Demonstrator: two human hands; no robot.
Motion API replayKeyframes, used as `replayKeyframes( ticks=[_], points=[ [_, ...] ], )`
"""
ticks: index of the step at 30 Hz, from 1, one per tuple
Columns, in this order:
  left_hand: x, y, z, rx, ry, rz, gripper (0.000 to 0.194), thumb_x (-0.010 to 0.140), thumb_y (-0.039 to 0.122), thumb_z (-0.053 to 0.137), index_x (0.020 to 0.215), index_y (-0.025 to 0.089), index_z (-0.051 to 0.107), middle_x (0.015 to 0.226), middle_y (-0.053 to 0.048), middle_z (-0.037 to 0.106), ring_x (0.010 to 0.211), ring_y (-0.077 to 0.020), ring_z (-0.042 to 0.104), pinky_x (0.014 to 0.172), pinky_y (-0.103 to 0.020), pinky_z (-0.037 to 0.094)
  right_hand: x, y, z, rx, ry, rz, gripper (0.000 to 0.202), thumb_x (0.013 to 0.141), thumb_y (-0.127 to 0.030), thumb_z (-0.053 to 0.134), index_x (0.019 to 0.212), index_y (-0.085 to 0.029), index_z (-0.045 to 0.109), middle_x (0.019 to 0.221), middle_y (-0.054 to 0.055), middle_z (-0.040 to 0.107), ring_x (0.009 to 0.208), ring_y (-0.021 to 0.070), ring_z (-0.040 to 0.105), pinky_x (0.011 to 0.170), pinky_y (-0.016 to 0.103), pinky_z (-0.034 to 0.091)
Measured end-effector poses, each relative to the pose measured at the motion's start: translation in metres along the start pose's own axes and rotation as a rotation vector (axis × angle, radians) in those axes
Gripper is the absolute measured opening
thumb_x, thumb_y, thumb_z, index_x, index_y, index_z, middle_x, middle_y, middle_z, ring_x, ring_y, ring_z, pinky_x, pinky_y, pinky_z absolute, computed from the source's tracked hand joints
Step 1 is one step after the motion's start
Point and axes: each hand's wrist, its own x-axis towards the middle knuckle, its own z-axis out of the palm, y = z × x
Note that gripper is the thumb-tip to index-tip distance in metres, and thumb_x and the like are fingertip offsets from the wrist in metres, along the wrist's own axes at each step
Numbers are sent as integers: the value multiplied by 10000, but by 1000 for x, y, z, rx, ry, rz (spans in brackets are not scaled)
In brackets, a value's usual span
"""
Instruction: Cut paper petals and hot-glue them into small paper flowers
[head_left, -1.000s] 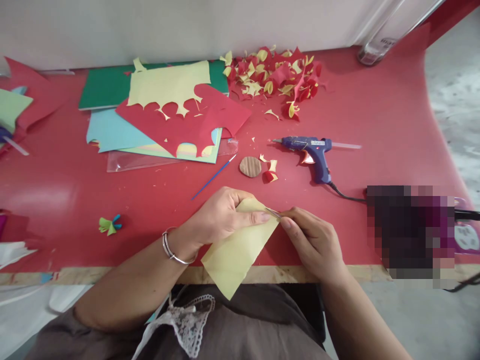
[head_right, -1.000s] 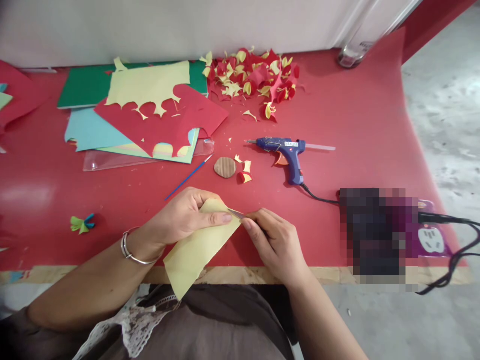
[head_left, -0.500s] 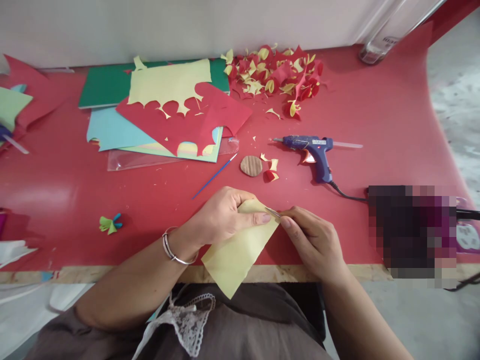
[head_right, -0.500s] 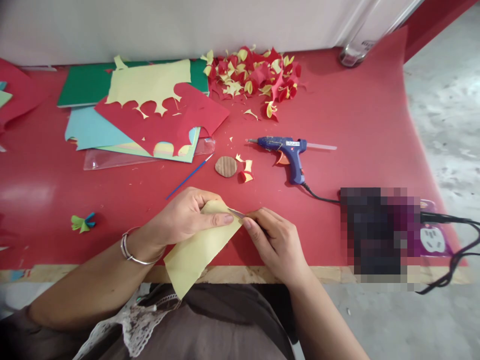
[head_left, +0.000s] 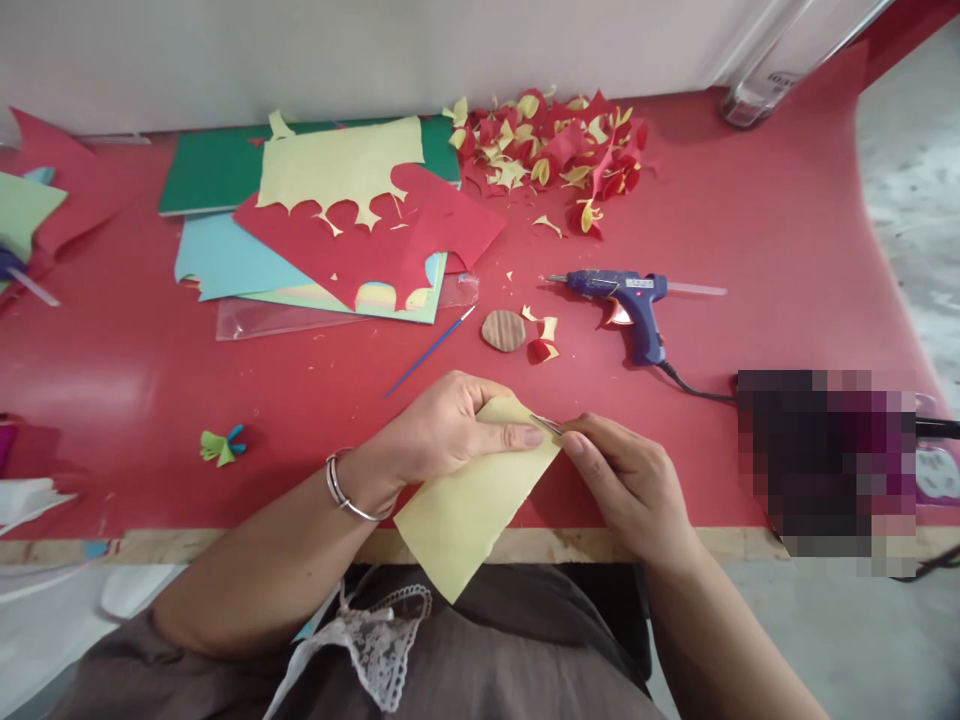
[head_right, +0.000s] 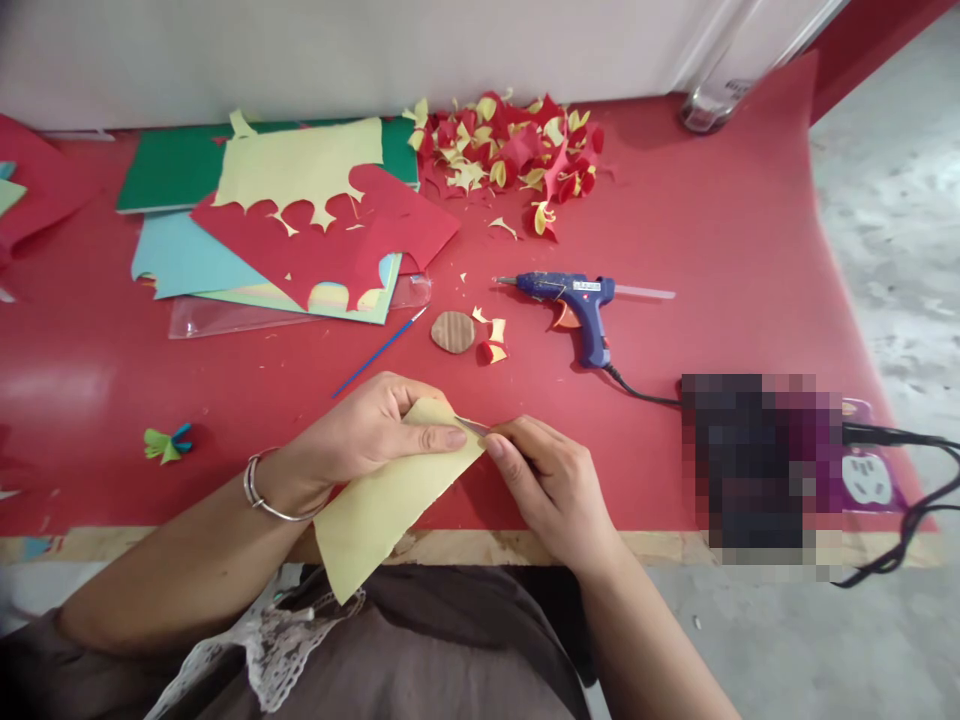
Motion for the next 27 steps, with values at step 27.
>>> replayKeyframes(
  ticks=[27],
  points=[
    [-1,1,-4,-166,-147,-95,292,849,398,904,842,137,772,675,24,648,514,-63,543,464,-173,407,2,-3,1,42,-40,33,442,1114,-509,495,831,-219,670,722,12,642,633,144,570,610,262,470]
  ],
)
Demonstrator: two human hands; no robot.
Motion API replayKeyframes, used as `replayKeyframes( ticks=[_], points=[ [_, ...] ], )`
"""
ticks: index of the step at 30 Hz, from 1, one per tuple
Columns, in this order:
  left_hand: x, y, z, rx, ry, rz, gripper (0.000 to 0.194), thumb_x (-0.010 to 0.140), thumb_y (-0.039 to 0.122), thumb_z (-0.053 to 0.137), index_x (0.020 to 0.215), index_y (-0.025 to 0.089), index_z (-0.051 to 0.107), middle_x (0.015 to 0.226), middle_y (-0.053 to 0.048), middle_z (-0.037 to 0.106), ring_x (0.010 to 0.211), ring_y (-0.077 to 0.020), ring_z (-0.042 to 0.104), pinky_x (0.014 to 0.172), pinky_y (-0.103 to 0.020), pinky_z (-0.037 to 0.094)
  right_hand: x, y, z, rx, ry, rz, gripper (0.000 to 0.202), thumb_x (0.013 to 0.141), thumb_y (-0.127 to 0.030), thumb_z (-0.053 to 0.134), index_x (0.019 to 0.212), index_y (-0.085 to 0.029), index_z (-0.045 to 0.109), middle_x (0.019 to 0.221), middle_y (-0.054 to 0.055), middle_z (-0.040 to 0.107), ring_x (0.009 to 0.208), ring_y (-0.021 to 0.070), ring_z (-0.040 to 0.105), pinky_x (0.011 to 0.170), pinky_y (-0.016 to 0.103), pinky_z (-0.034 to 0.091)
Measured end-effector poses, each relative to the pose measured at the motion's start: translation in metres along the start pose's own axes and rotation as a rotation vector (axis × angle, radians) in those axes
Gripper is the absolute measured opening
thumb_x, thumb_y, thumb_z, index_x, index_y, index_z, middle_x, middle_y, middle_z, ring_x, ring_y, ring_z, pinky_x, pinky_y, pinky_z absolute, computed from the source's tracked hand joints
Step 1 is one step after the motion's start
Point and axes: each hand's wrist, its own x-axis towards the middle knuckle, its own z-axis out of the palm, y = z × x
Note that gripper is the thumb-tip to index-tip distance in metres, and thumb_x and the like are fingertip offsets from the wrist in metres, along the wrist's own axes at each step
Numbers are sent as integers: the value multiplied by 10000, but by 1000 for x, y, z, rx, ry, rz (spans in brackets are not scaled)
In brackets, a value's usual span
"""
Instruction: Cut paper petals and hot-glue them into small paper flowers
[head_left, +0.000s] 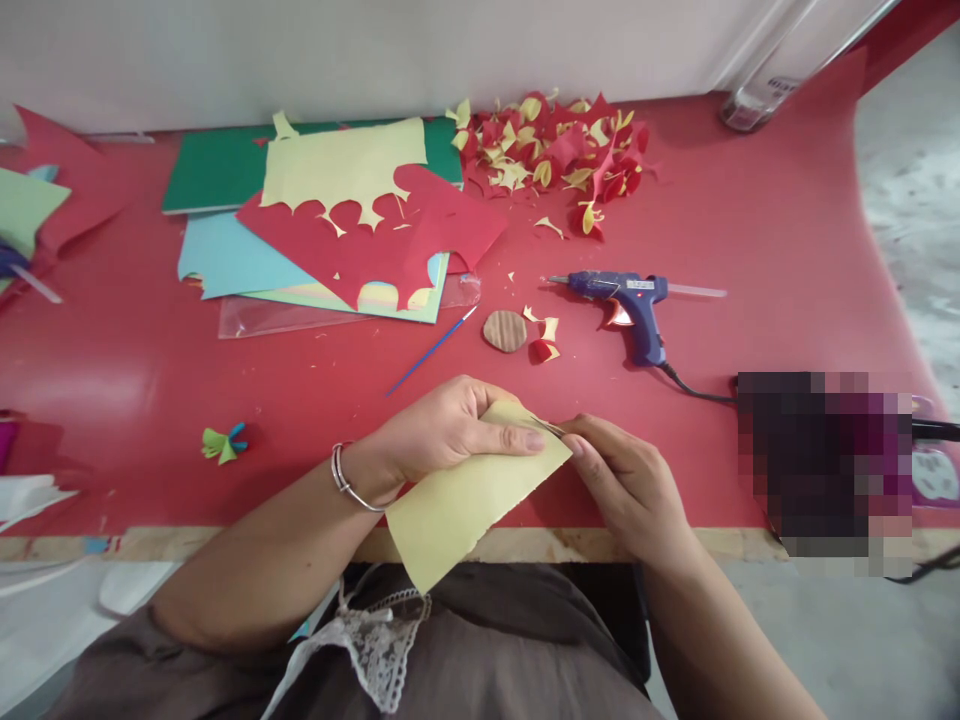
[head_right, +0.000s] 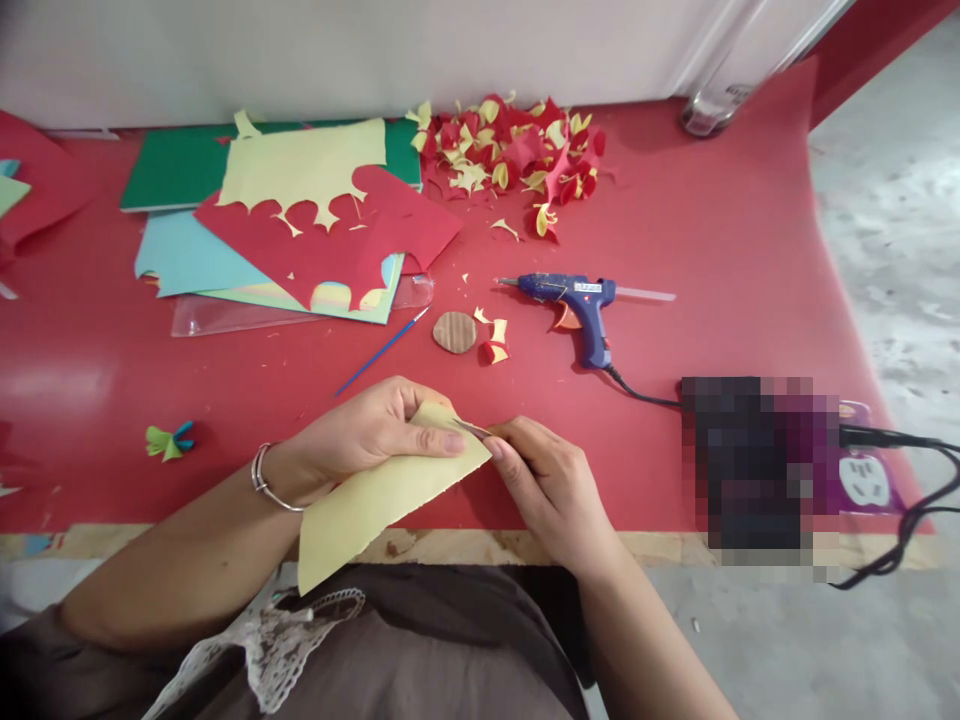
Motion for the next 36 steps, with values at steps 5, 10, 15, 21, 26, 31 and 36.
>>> replayKeyframes(
  ticks=[5,10,15,21,26,31,36],
  points=[
    [3,-4,-1,71,23,10,367,828,462,908,827,142,729,681,22,615,537,-75,538,476,-183,403,-1,2,1,12,-13,-14,397,1117,-473,505,892,-222,713,771,25,698,662,151,625,633,264,494],
    [2,-4,-1,90,28,14,382,831,474,904,813,148,706,682,28,615,534,-70,542,473,-176,395,-2,3,1,4,3,-42,326,1118,-402,531,913,-223,710,763,3,685,654,132,612,632,245,473],
    [-2,-1,-2,0,84,61,368,837,446,905,812,147,693,680,30,641,544,-71,567,490,-170,441,-2,2,1,-8,28,-35,345,1117,-407,521,880,-217,685,729,0,644,633,136,586,615,254,460],
    [0,-6,-9,24,117,137,400,823,464,916,793,121,713,710,3,674,599,-75,589,543,-168,467,-3,4,3,-13,32,-29,349,1123,-391,512,861,-214,659,778,21,680,673,136,600,639,253,462],
    [-1,-3,-3,11,133,142,391,820,437,918,757,126,690,664,22,649,559,-66,556,512,-166,446,-5,7,2,-23,23,-35,333,1126,-368,511,864,-213,646,791,14,680,678,128,596,644,248,452],
    [-3,1,0,29,152,124,366,834,413,909,766,126,693,630,42,614,532,-55,526,491,-159,428,-6,7,2,-29,21,-48,329,1129,-353,510,861,-213,638,801,12,681,693,124,607,655,243,452],
    [-1,0,-1,79,164,161,401,820,436,918,736,121,685,632,43,591,542,-50,515,488,-152,415,-5,6,3,-43,33,-63,306,1127,-338,515,889,-213,662,769,-2,657,657,118,578,634,242,443]
  ],
)
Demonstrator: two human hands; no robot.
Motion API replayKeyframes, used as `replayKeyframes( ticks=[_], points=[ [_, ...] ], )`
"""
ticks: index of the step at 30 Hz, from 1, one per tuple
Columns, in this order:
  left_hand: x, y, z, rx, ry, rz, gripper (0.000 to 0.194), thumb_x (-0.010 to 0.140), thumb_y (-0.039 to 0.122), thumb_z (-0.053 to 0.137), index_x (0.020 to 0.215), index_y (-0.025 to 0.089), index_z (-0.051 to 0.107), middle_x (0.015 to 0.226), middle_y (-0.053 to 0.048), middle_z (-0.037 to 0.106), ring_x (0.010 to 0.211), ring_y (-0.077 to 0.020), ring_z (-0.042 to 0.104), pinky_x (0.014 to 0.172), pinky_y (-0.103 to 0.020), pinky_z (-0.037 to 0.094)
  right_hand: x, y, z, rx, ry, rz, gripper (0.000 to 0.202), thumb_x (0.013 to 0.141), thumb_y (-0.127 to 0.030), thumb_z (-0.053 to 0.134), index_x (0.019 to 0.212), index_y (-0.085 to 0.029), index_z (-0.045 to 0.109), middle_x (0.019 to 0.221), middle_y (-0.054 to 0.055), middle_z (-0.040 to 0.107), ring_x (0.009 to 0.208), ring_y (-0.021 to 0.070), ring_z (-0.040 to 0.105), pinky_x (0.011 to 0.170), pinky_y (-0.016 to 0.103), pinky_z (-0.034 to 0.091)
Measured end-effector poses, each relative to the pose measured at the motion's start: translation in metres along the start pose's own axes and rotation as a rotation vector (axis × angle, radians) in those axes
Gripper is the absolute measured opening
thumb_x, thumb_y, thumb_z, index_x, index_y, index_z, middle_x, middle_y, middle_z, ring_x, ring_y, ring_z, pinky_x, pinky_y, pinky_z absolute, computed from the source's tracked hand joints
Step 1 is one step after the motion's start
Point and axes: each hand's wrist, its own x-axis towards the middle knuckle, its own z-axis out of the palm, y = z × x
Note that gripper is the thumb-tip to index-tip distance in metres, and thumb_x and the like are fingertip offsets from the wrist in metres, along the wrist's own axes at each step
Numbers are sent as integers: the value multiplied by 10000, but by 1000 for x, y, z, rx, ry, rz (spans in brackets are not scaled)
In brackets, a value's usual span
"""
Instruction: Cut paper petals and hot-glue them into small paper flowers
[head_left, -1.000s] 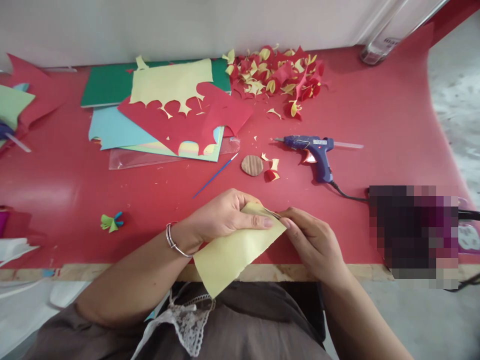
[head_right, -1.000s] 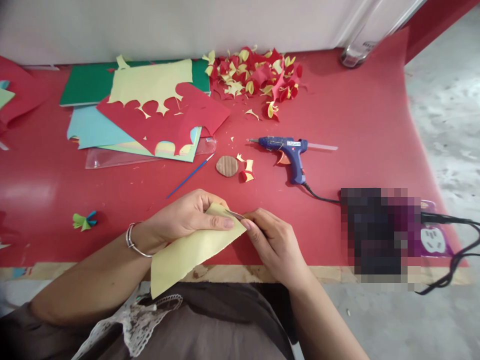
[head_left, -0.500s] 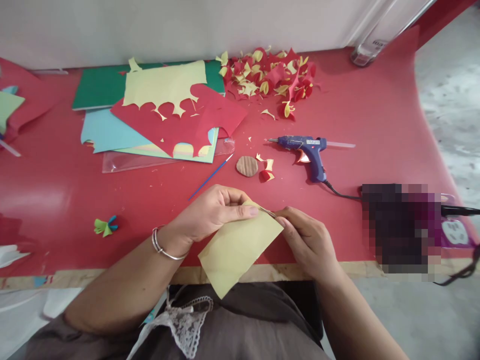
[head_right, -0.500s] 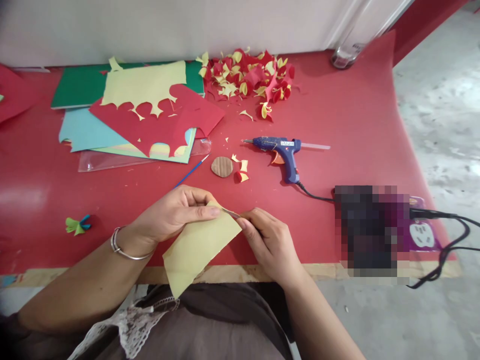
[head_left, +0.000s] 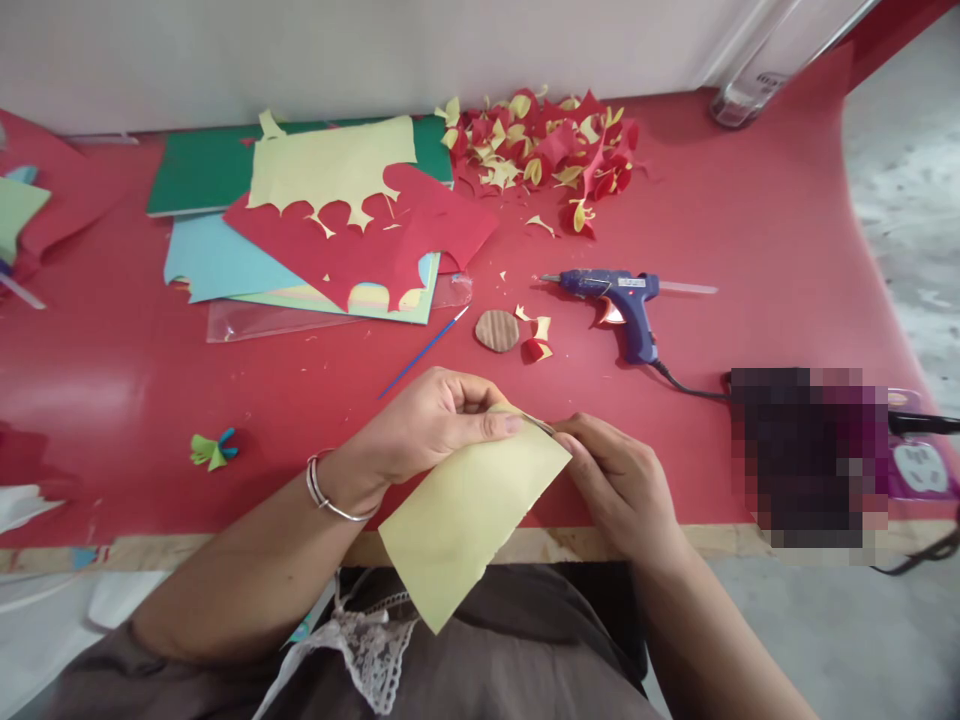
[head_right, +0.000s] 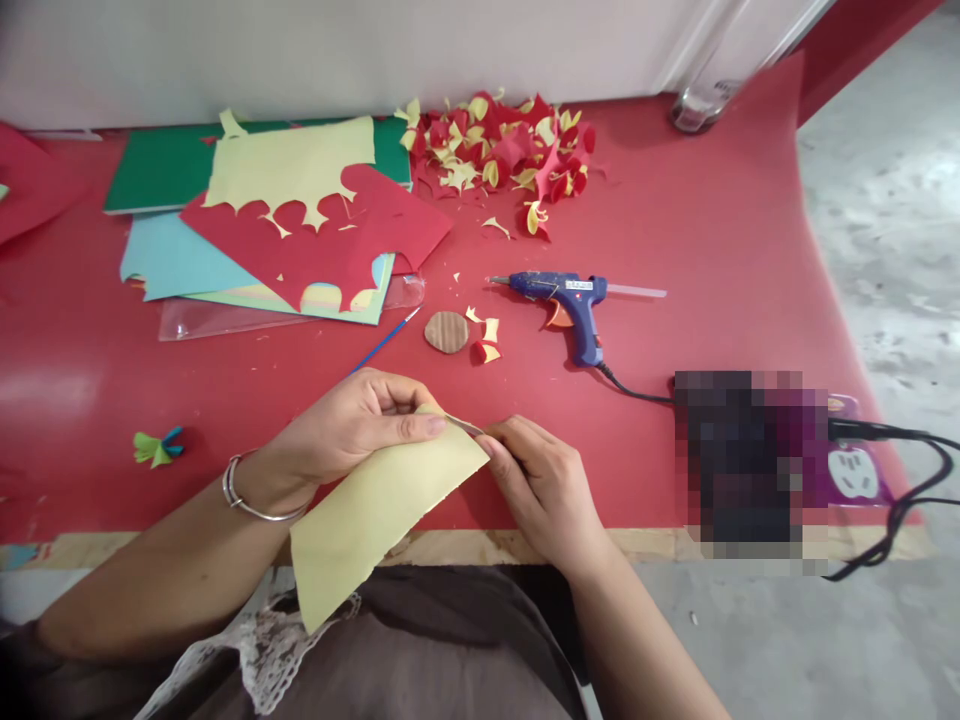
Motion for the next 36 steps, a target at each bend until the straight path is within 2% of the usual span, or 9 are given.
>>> replayKeyframes(
  ticks=[15,36],
  points=[
    [-1,2,1,27,3,12,336,816,396,921,752,125,734,635,43,608,535,-45,511,483,-148,412,1,-1,2,-37,34,-43,269,1112,-285,535,898,-206,679,759,-9,652,653,112,597,634,227,466],
    [0,3,1,-27,-33,-51,389,799,437,938,731,125,716,618,37,628,506,-47,527,472,-146,426,0,0,2,-49,31,-72,224,1102,-254,549,948,-213,706,812,11,713,699,126,657,662,228,502]
  ],
)
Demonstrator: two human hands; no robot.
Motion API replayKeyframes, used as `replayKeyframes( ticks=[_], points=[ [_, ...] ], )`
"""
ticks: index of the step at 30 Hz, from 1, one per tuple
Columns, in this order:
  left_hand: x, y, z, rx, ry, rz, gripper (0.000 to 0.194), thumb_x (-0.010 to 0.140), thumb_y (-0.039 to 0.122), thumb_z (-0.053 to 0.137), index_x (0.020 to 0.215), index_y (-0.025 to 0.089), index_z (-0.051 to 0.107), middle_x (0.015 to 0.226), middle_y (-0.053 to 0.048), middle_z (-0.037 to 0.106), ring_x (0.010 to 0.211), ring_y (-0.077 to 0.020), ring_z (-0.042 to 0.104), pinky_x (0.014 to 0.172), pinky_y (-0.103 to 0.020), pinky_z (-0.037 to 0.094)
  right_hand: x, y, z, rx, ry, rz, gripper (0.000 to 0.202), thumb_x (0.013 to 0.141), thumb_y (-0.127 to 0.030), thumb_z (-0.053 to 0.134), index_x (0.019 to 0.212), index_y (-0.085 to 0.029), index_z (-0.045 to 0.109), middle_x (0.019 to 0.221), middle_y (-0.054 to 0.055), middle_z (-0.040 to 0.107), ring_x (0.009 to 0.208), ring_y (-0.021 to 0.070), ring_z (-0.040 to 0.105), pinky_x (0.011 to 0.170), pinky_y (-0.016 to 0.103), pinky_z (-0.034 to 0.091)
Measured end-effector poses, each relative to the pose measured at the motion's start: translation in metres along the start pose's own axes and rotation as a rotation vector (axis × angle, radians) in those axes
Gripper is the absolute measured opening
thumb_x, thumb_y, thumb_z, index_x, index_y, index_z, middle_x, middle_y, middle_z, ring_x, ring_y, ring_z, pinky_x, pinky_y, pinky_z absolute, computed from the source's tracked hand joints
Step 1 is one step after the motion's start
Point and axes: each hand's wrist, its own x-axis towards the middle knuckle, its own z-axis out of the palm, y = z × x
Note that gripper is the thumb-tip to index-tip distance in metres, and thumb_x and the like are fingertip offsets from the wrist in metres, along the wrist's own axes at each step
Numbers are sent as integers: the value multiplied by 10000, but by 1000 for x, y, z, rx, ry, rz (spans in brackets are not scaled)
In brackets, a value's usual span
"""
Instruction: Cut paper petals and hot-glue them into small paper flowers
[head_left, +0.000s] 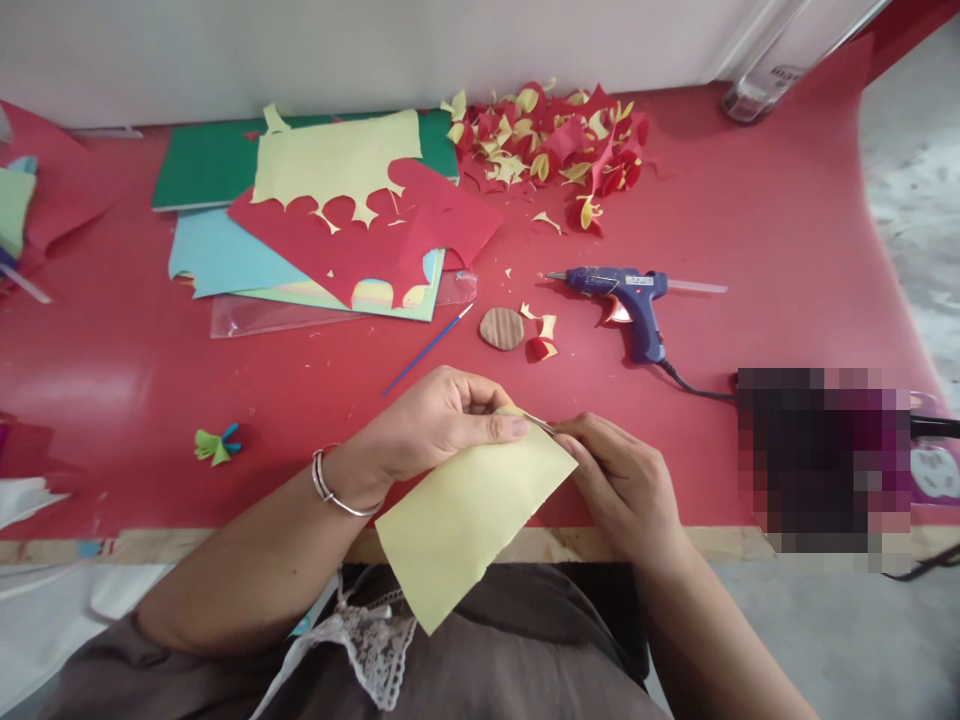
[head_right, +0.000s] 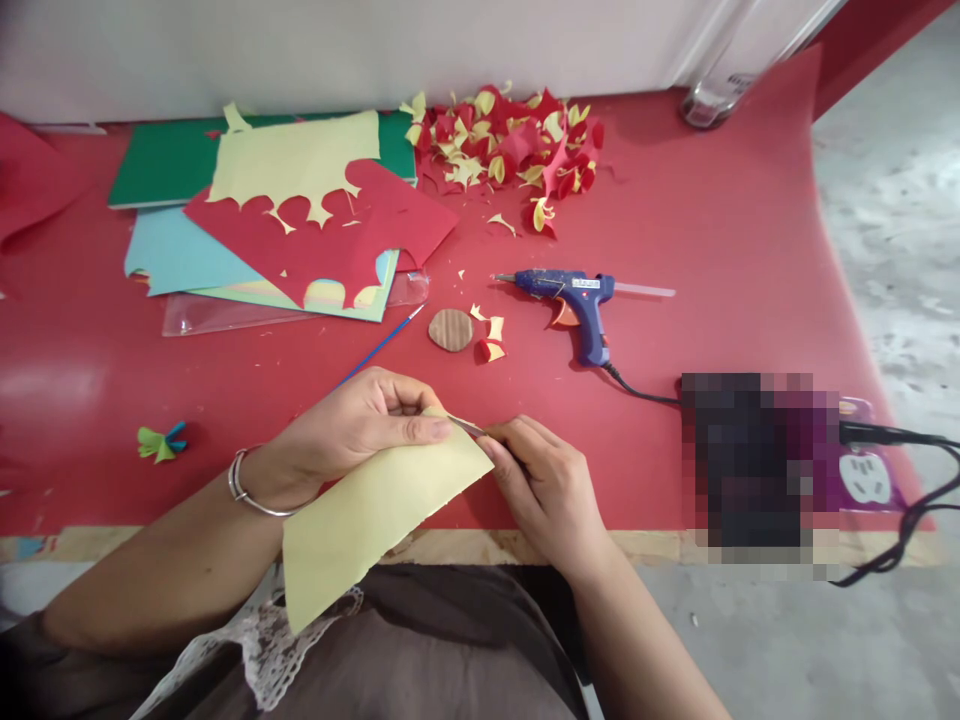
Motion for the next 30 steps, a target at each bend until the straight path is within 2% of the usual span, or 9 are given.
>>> replayKeyframes(
  ticks=[16,23,30],
  points=[
    [2,-2,0,1,-17,-22,412,816,466,923,730,129,702,627,36,619,511,-53,519,483,-163,417,1,-1,1,23,8,24,235,1094,-274,556,932,-213,715,800,27,715,692,148,657,646,259,508],
    [1,-2,-2,42,-24,-16,366,819,412,919,729,129,706,627,38,612,514,-51,510,480,-160,407,1,-2,1,11,9,-2,216,1092,-258,567,942,-210,715,765,4,677,672,131,632,644,244,498],
    [1,-2,-3,44,-17,-40,327,773,362,936,734,134,706,632,41,610,519,-55,503,483,-167,398,1,-1,2,11,-1,11,244,1102,-299,555,941,-216,718,791,25,703,692,146,660,658,259,520]
  ],
)
